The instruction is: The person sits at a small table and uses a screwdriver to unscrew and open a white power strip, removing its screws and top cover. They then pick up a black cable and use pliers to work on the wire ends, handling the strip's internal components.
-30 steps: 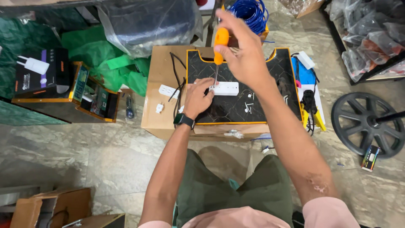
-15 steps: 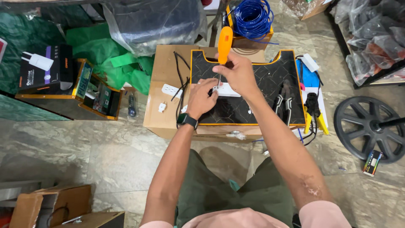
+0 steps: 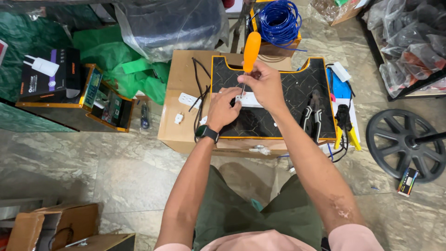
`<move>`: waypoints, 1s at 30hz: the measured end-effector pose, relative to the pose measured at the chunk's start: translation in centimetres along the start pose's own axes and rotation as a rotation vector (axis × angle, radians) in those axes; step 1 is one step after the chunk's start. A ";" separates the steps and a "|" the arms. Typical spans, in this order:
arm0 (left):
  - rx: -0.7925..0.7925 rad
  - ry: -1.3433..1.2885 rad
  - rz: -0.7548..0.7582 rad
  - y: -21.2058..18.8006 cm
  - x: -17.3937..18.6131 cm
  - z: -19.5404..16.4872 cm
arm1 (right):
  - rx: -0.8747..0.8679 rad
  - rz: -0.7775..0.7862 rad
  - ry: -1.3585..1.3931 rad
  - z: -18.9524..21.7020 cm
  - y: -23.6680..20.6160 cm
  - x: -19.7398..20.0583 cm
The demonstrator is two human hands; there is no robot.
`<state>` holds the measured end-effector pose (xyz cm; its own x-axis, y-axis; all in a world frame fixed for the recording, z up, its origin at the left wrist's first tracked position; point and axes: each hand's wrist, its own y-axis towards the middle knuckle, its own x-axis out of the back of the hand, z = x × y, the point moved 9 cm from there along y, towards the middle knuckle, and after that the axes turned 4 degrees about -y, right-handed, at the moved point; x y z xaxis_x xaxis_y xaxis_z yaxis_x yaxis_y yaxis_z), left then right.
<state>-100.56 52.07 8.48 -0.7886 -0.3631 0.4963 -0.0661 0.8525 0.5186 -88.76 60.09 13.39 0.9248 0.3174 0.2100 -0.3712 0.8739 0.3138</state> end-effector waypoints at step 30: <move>-0.004 -0.009 -0.054 -0.7 -0.2 0.0 | 0.113 -0.211 0.073 0.5 -1.9 9.0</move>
<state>-100.40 51.57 8.05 -0.7897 -0.4050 0.4609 -0.1066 0.8303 0.5470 -79.77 61.12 15.11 0.9849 0.1610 0.0629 -0.1721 0.8785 0.4457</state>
